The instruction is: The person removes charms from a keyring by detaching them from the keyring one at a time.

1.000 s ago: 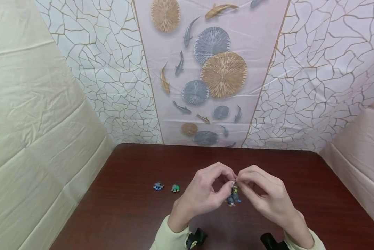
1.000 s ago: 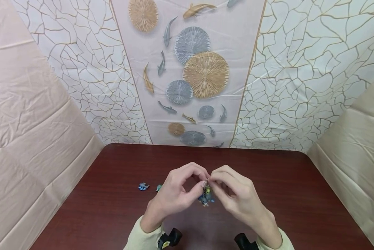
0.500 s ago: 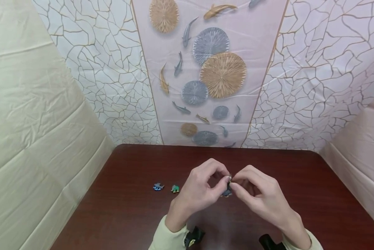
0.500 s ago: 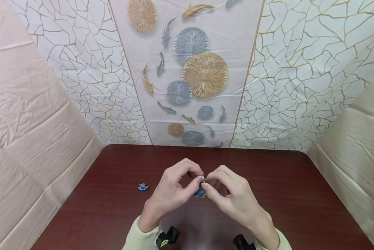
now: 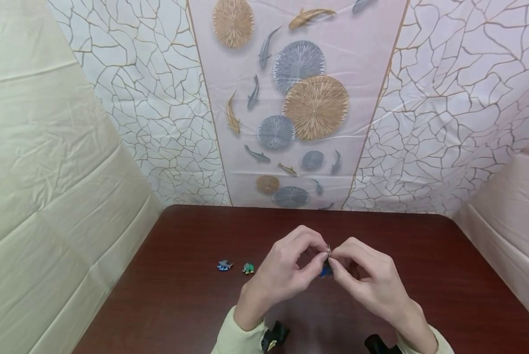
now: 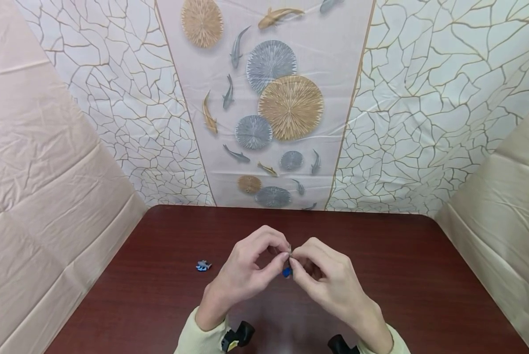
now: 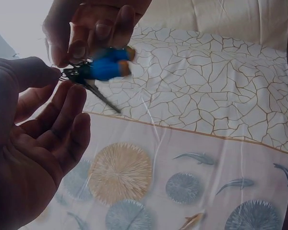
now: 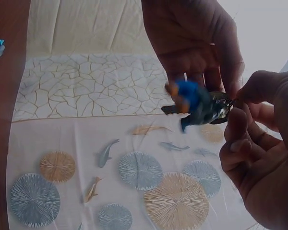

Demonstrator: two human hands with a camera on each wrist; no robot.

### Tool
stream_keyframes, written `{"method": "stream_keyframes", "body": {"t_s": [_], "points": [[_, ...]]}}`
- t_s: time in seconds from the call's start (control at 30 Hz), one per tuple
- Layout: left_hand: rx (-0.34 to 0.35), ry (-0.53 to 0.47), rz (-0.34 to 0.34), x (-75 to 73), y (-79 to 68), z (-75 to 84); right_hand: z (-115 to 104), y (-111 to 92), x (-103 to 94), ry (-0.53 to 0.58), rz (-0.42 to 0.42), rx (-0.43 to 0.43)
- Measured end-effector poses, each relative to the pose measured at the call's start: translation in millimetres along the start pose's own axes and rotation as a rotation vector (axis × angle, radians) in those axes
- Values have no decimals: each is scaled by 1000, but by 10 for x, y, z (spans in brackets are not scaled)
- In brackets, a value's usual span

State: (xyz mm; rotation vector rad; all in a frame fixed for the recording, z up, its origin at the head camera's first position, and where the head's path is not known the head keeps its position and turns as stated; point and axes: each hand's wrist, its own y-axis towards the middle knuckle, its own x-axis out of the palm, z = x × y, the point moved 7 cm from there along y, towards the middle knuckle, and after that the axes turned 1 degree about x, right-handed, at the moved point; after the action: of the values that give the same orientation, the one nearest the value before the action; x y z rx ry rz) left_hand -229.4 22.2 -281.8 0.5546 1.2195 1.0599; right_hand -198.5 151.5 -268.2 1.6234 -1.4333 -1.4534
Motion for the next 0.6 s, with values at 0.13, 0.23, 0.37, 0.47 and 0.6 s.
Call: {"method": "stream_keyframes", "body": {"t_s": [0.13, 0.23, 0.37, 0.47, 0.6], "points": [[3, -13, 19, -11, 4, -3, -52, 21, 7, 21, 1, -54], [0, -24, 19, -10, -3, -12, -12, -10, 23, 47, -15, -64], [4, -14, -3, 5, -12, -8, 68, -63, 34, 57, -29, -32], [18, -2, -14, 9, -9, 9, 107, -86, 30, 63, -33, 32], [26, 6, -22, 4, 0, 19, 137, -101, 27, 95, -39, 94]]}}
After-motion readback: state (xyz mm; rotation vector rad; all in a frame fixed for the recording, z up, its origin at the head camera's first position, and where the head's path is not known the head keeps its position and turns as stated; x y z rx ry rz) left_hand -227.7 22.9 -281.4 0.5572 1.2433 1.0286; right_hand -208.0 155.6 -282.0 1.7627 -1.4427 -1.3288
